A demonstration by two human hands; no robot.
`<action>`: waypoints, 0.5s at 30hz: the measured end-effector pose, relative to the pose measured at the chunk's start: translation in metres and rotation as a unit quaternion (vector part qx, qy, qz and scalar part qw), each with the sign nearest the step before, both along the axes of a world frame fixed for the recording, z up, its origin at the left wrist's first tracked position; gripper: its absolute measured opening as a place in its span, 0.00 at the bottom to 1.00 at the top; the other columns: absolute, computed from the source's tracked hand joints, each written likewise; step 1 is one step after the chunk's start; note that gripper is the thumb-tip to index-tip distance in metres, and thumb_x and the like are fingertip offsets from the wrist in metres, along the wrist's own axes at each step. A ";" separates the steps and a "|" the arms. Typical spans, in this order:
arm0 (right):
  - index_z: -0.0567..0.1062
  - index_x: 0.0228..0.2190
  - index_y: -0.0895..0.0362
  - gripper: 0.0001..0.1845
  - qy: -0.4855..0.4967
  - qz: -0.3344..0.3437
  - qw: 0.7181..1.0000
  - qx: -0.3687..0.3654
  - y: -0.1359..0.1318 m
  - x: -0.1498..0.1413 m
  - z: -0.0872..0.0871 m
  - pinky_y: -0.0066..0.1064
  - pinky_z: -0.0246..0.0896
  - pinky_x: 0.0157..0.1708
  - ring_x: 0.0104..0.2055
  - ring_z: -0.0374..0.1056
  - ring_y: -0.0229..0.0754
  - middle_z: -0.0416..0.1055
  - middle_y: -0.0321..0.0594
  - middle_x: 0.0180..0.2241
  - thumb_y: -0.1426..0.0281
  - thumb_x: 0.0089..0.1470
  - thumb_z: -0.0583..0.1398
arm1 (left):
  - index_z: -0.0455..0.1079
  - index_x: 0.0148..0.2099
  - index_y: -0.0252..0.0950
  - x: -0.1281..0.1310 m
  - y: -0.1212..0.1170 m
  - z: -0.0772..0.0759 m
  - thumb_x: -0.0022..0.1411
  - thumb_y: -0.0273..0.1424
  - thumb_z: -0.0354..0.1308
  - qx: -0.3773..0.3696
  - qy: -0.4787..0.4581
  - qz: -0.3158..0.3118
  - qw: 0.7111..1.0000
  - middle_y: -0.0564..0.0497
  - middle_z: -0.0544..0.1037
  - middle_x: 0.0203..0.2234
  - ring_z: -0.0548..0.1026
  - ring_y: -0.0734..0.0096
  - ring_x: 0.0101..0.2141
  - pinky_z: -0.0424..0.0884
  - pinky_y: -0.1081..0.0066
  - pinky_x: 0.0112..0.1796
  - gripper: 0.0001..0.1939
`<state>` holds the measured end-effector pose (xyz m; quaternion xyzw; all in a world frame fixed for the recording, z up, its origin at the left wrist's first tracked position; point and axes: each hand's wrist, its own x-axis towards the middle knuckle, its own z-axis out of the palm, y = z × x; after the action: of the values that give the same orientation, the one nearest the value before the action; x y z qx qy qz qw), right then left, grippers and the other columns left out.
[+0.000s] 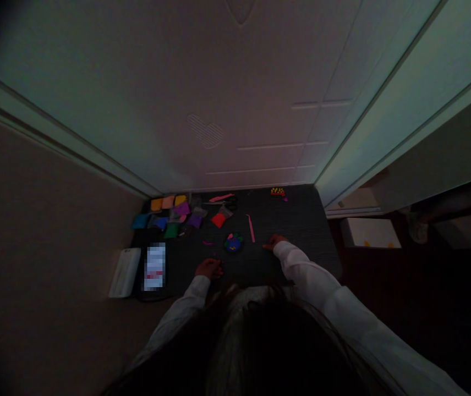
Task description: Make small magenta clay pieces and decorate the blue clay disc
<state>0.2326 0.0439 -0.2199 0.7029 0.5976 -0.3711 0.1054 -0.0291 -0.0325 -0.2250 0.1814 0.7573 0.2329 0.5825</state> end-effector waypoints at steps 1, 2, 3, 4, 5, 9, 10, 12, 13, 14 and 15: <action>0.67 0.24 0.54 0.16 0.004 -0.002 1.000 0.000 0.000 0.000 -0.001 0.23 0.53 0.23 0.28 0.62 0.35 0.66 0.33 0.25 0.56 0.32 0.57 | 0.57 0.28 0.34 0.000 0.000 0.001 0.46 0.32 0.52 0.000 0.000 0.001 1.000 0.57 0.66 0.10 0.68 0.76 0.13 0.64 0.76 0.17 0.08; 0.68 0.24 0.53 0.16 0.008 -0.004 1.000 0.002 0.000 0.001 -0.002 0.23 0.53 0.23 0.28 0.62 0.34 0.66 0.33 0.26 0.56 0.33 0.57 | 0.57 0.28 0.34 0.001 0.000 0.002 0.47 0.32 0.52 0.000 0.000 0.003 1.000 0.57 0.66 0.10 0.68 0.76 0.13 0.65 0.76 0.17 0.08; 0.68 0.24 0.53 0.15 0.012 -0.006 1.000 0.003 -0.001 0.001 -0.003 0.22 0.53 0.23 0.28 0.62 0.34 0.66 0.32 0.26 0.57 0.34 0.57 | 0.57 0.28 0.33 0.001 0.000 0.002 0.47 0.32 0.52 0.000 0.001 0.004 1.000 0.57 0.66 0.09 0.68 0.76 0.13 0.65 0.76 0.17 0.08; 0.68 0.24 0.53 0.14 0.015 -0.007 1.000 0.004 -0.001 0.000 -0.004 0.22 0.53 0.23 0.28 0.62 0.34 0.67 0.32 0.26 0.57 0.35 0.56 | 0.57 0.29 0.33 0.001 0.000 0.003 0.47 0.32 0.52 0.000 0.001 0.005 1.000 0.57 0.66 0.09 0.68 0.76 0.13 0.65 0.76 0.16 0.08; 0.68 0.24 0.53 0.13 0.018 -0.009 1.000 0.006 -0.002 0.000 -0.005 0.22 0.53 0.23 0.28 0.62 0.33 0.67 0.31 0.26 0.58 0.36 0.56 | 0.58 0.29 0.33 0.001 0.000 0.004 0.47 0.31 0.52 0.000 0.002 0.007 1.000 0.57 0.66 0.09 0.68 0.76 0.12 0.65 0.76 0.16 0.08; 0.69 0.25 0.53 0.11 0.022 -0.017 1.000 0.007 -0.004 0.000 -0.006 0.21 0.53 0.24 0.29 0.62 0.33 0.67 0.31 0.26 0.60 0.38 0.55 | 0.58 0.29 0.33 0.002 0.000 0.004 0.47 0.32 0.52 0.001 0.002 0.008 1.000 0.57 0.66 0.09 0.68 0.76 0.13 0.65 0.76 0.16 0.08; 0.69 0.25 0.52 0.12 0.021 -0.019 1.000 0.006 -0.004 0.000 -0.006 0.22 0.53 0.24 0.29 0.62 0.33 0.67 0.31 0.26 0.59 0.38 0.55 | 0.58 0.29 0.33 0.001 0.000 0.003 0.47 0.32 0.52 0.001 0.002 0.008 1.000 0.57 0.66 0.09 0.68 0.76 0.13 0.65 0.76 0.16 0.08; 0.69 0.25 0.52 0.14 0.018 -0.023 1.000 0.003 -0.003 0.000 -0.005 0.22 0.53 0.24 0.29 0.62 0.34 0.67 0.32 0.27 0.57 0.36 0.55 | 0.58 0.28 0.33 0.001 0.000 0.002 0.47 0.31 0.52 0.004 -0.001 0.008 1.000 0.57 0.66 0.10 0.68 0.75 0.13 0.65 0.76 0.16 0.07; 0.69 0.25 0.52 0.15 0.017 -0.024 1.000 0.000 -0.003 0.000 -0.004 0.23 0.53 0.24 0.29 0.62 0.34 0.67 0.32 0.27 0.56 0.35 0.55 | 0.57 0.28 0.33 0.001 -0.001 0.001 0.47 0.31 0.52 0.005 -0.003 0.008 1.000 0.57 0.66 0.10 0.68 0.75 0.13 0.65 0.76 0.16 0.07; 0.69 0.25 0.52 0.16 0.014 -0.024 1.000 -0.004 -0.002 0.000 -0.003 0.23 0.53 0.23 0.28 0.62 0.35 0.67 0.32 0.27 0.55 0.34 0.55 | 0.57 0.28 0.33 0.000 -0.001 0.000 0.47 0.30 0.52 0.007 -0.005 0.007 1.000 0.57 0.66 0.10 0.68 0.75 0.13 0.64 0.76 0.16 0.07; 0.69 0.25 0.53 0.17 0.012 -0.024 1.000 -0.008 -0.002 -0.001 -0.002 0.23 0.53 0.23 0.28 0.62 0.35 0.67 0.33 0.26 0.55 0.33 0.56 | 0.57 0.28 0.33 0.000 -0.001 -0.001 0.48 0.30 0.51 0.009 -0.008 0.006 1.000 0.57 0.66 0.10 0.68 0.75 0.13 0.64 0.77 0.15 0.06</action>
<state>0.2314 0.0420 -0.2224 0.7117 0.5787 -0.3868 0.0948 -0.0294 -0.0333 -0.2260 0.1796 0.7517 0.2446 0.5856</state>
